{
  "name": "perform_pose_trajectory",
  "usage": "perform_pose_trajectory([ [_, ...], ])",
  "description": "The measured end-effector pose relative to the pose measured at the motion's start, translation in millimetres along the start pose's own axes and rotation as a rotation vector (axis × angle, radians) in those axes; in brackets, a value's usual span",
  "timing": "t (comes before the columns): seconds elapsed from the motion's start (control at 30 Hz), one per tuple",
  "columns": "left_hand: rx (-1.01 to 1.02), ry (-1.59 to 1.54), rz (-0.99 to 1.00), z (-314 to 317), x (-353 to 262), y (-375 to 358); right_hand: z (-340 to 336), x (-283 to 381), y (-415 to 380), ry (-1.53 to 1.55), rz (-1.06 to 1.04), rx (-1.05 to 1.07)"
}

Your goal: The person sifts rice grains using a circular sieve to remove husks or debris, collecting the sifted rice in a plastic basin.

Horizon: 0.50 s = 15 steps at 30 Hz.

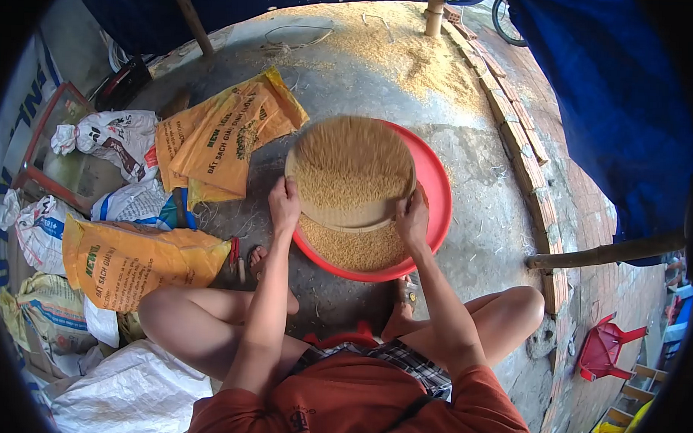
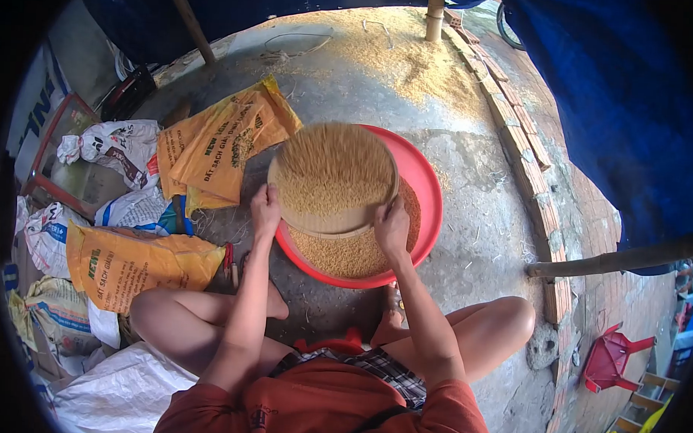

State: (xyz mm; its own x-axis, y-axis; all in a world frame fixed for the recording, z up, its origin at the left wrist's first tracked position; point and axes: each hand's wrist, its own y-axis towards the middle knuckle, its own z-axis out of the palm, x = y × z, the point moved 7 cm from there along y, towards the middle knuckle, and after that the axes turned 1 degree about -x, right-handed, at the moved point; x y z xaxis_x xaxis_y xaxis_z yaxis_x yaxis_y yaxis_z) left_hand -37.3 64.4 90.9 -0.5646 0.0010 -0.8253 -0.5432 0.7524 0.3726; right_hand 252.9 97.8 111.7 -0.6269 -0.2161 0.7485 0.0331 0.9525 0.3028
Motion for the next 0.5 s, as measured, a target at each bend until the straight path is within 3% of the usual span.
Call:
perform_pose_trajectory([
  [0.17, 0.039, 0.062, -0.066, 6, 26, -4, 8, -13, -7, -0.029, 0.059, 0.057],
  [0.27, 0.122, -0.071, -0.210, 7, 27, 1, 2, 2, 0, 0.010, 0.060, 0.050],
  [0.33, 0.134, -0.574, -0.302, 12, 26, 3, 3, 7, 5, 0.144, 0.151, 0.112],
  [0.5, 0.112, -0.909, -0.582, 5, 8, 5, -16, 42, 8, 0.235, 0.159, 0.109],
])
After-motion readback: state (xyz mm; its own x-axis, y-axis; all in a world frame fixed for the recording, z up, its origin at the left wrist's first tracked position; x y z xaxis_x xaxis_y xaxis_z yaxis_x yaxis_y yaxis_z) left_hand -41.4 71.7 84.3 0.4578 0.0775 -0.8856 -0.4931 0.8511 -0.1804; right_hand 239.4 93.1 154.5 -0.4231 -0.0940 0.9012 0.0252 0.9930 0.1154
